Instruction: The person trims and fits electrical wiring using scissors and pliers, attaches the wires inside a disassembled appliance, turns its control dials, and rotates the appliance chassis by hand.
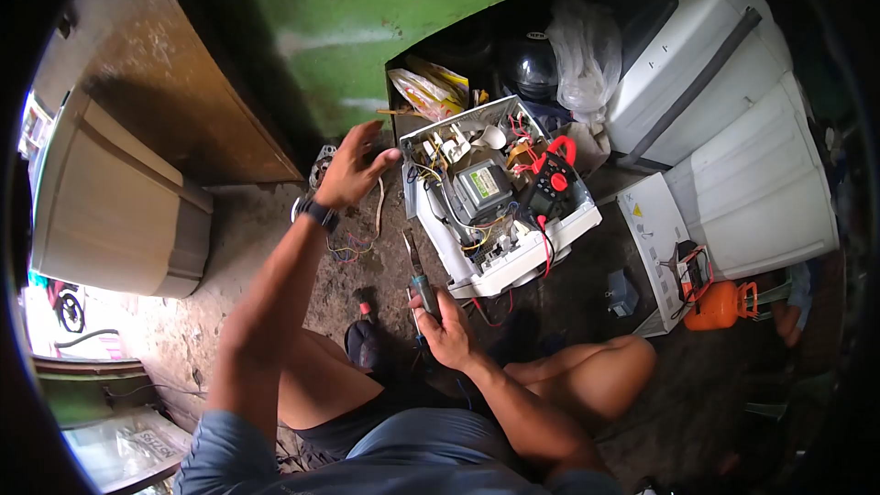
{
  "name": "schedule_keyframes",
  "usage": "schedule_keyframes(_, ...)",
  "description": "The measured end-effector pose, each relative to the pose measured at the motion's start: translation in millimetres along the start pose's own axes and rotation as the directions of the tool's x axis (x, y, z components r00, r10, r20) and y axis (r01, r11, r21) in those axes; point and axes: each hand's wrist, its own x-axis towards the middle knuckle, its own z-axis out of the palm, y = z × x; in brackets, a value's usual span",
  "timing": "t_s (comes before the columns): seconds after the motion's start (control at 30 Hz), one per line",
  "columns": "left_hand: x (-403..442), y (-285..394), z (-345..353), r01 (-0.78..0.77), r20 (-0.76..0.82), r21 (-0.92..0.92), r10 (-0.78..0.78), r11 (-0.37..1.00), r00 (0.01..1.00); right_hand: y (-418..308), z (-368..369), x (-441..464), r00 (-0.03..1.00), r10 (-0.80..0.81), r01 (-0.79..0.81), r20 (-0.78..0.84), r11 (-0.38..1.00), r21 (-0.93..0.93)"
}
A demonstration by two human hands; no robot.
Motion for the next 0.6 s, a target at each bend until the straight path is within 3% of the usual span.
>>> schedule_keyframes(0.1,33,-20,23,-0.026,0.241,-0.006,0.027,1.000,0.970,0,-10,2,1.000,0.015,-0.015,0.000,0.995,-0.094)
schedule_keyframes(0.17,36,-18,34,0.221,0.405,-0.040,-0.187,0.974,0.895,9,-19,8,0.998,-0.057,0.055,-0.006,0.982,-0.179)
schedule_keyframes(0.23,43,-49,51,0.299,0.501,-0.034,-0.243,0.954,0.831,12,-28,13,0.994,-0.108,0.102,-0.009,0.967,-0.234)
schedule_keyframes(0.3,28,-30,52,0.269,0.370,-0.246,-0.166,0.931,0.914,18,-31,12,0.999,-0.034,0.027,-0.037,0.985,-0.170)
schedule_keyframes(0.33,22,-35,55,0.235,0.355,-0.263,-0.133,0.936,0.925,22,-31,10,0.995,-0.091,0.081,-0.049,0.981,-0.178)
schedule_keyframes(0.37,22,-43,57,0.204,0.341,-0.279,-0.102,0.938,0.934,25,-34,8,0.999,-0.035,0.034,-0.005,0.984,-0.177)
schedule_keyframes(0.43,26,-44,60,0.400,0.382,-0.264,-0.285,0.878,0.879,21,-35,6,0.999,-0.045,0.041,-0.010,0.975,-0.216)
schedule_keyframes(0.47,26,-45,62,0.249,0.339,-0.321,-0.134,0.914,0.931,19,-36,6,0.998,-0.054,0.049,-0.016,0.973,-0.226)
schedule_keyframes(0.6,28,-33,67,0.162,0.200,-0.158,-0.129,0.974,0.971,17,-40,6,0.998,-0.037,0.030,-0.045,0.988,-0.149)
